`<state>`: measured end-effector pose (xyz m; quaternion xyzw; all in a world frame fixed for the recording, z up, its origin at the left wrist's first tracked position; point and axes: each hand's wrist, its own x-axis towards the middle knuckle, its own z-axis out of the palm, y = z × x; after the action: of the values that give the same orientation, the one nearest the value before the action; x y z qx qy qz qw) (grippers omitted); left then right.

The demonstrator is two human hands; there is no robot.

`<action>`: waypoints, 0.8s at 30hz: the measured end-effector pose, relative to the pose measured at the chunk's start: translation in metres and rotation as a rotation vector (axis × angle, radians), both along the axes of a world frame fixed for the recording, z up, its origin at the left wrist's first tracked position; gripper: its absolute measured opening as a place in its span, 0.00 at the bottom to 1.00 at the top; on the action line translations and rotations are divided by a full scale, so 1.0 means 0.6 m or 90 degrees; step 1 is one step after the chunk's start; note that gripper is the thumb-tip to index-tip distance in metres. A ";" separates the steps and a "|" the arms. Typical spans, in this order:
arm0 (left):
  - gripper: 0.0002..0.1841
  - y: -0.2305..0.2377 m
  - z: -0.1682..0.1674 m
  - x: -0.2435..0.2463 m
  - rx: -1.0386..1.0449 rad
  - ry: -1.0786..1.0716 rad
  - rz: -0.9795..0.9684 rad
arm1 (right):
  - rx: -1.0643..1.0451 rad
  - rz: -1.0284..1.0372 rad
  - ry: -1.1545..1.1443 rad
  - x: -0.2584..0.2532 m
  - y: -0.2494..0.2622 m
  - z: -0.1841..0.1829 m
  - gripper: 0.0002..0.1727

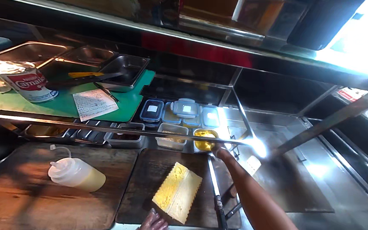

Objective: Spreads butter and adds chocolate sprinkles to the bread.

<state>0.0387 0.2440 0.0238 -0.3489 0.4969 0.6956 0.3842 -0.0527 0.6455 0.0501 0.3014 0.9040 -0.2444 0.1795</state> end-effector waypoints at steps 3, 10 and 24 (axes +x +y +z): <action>0.31 0.033 0.003 0.004 0.001 -0.025 0.043 | -0.132 -0.045 0.140 0.051 -0.063 0.031 0.18; 0.29 0.069 0.008 -0.003 -0.013 0.007 0.051 | -0.053 0.064 -0.072 0.274 -0.362 0.036 0.26; 0.34 0.058 0.013 -0.014 -0.001 0.010 -0.018 | -0.397 -0.275 0.105 0.299 -0.372 0.007 0.20</action>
<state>0.0303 0.2789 0.0316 -0.3367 0.5053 0.6923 0.3899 0.1266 0.4224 0.0540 0.3954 0.7132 -0.5632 0.1336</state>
